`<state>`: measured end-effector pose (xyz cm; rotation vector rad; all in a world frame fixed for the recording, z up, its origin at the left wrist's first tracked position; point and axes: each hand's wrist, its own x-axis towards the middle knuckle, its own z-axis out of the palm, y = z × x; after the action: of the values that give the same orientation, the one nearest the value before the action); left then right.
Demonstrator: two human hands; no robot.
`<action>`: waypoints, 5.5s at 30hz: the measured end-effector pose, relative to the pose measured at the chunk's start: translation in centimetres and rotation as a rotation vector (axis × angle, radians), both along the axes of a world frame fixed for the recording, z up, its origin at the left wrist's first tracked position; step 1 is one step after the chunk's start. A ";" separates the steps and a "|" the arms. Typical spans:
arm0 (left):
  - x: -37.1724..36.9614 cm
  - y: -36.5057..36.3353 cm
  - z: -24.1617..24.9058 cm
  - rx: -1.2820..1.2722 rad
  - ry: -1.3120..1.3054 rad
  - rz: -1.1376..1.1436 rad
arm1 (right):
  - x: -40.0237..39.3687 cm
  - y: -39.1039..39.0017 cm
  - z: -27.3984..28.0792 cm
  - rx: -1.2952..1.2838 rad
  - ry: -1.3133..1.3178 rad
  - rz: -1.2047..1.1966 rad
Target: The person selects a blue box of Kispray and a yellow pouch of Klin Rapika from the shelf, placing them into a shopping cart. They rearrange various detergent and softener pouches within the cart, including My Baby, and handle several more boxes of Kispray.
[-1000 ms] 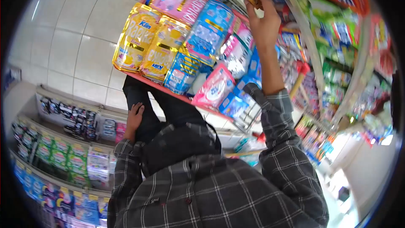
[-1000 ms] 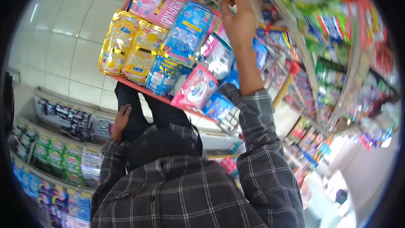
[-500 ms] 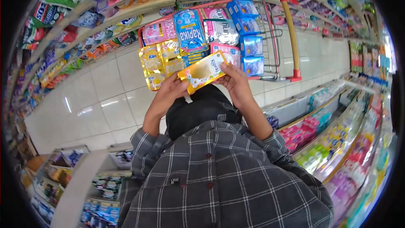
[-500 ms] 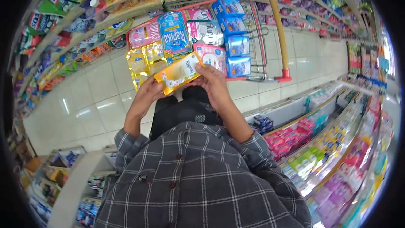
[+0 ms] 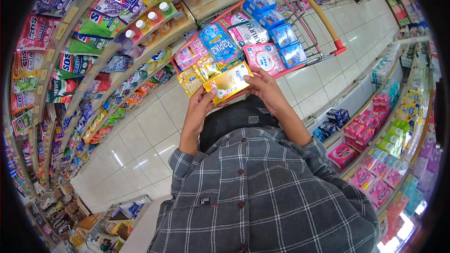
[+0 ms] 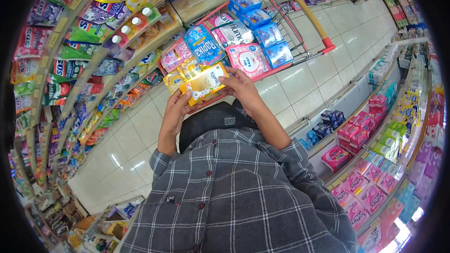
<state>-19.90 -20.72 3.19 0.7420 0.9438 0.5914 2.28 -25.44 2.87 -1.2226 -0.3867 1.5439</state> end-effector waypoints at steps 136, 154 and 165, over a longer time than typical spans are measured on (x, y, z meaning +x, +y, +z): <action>-0.4 1.7 -2.3 -0.010 0.196 0.195 | 16.2 15.0 -7.5 -0.069 -1.783 -0.189; 0.0 2.3 -3.0 -0.044 0.151 0.186 | 14.3 2.4 -11.6 -0.464 -1.857 0.032; 0.2 2.4 -3.2 -0.037 0.162 0.170 | 14.5 7.0 -4.5 -0.181 -1.826 -0.115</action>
<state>-19.67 -18.28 -0.05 0.6884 1.1730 0.6683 16.75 -18.44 -1.61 -2.4566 -1.2558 -0.0733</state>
